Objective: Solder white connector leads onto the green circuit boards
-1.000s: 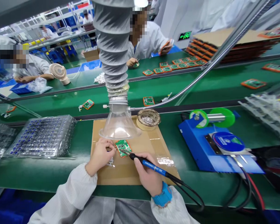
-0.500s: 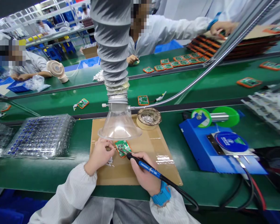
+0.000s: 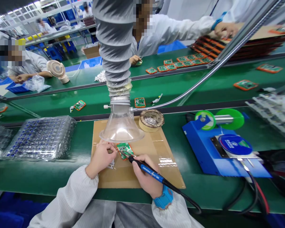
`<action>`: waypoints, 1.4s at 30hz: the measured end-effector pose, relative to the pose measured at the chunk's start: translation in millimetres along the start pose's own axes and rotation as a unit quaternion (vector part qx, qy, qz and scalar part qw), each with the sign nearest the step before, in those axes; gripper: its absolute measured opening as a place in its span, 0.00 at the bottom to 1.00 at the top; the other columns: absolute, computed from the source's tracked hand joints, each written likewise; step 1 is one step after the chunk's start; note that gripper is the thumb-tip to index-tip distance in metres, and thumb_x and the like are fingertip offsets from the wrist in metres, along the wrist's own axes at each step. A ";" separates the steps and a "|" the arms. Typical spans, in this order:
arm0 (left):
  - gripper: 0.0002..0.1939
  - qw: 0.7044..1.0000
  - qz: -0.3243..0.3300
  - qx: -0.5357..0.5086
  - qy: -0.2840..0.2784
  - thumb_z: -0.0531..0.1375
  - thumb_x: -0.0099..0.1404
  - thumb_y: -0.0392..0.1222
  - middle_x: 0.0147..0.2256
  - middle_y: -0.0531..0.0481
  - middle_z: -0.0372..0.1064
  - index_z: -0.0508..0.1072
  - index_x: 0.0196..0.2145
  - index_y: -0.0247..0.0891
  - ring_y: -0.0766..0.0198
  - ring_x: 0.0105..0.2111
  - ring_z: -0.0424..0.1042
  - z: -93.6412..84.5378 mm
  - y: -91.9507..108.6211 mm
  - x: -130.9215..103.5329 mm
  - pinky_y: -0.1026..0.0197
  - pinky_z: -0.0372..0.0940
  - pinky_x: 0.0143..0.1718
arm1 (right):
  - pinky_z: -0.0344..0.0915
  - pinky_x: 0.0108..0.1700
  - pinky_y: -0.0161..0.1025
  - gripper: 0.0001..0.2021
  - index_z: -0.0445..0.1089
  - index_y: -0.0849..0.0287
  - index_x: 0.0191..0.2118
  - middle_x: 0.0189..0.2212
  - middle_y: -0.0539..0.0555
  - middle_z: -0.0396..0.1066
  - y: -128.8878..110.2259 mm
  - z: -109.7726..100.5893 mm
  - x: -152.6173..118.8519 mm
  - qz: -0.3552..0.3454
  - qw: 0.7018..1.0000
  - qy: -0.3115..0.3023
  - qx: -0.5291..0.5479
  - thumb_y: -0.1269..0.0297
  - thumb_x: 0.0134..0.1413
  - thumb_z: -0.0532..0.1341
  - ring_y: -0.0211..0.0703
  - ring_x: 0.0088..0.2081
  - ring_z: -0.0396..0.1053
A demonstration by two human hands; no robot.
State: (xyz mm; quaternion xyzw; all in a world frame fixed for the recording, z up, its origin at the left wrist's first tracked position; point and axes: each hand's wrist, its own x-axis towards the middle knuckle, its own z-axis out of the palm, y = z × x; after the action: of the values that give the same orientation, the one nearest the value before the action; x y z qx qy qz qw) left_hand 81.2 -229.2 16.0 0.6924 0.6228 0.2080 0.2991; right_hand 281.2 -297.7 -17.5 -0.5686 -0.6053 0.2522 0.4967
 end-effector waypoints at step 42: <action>0.08 0.999 0.025 0.044 -0.003 0.63 0.60 0.33 0.35 0.49 0.73 0.72 0.23 0.39 0.54 0.43 0.67 -0.3 -1.6 -5.1 0.50 0.60 0.49 | 0.70 0.38 0.45 0.12 0.72 0.57 0.43 0.28 0.51 0.72 23.0 -39.8 49.9 0.040 0.962 0.270 0.020 0.55 0.58 0.65 0.44 0.28 0.72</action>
State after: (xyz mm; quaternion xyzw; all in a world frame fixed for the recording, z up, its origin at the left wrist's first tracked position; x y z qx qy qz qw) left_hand 79.1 -234.1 15.6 0.7212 0.6127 0.1855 0.2647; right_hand 333.7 -256.0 -6.8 -0.6295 -0.4202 0.1206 0.6424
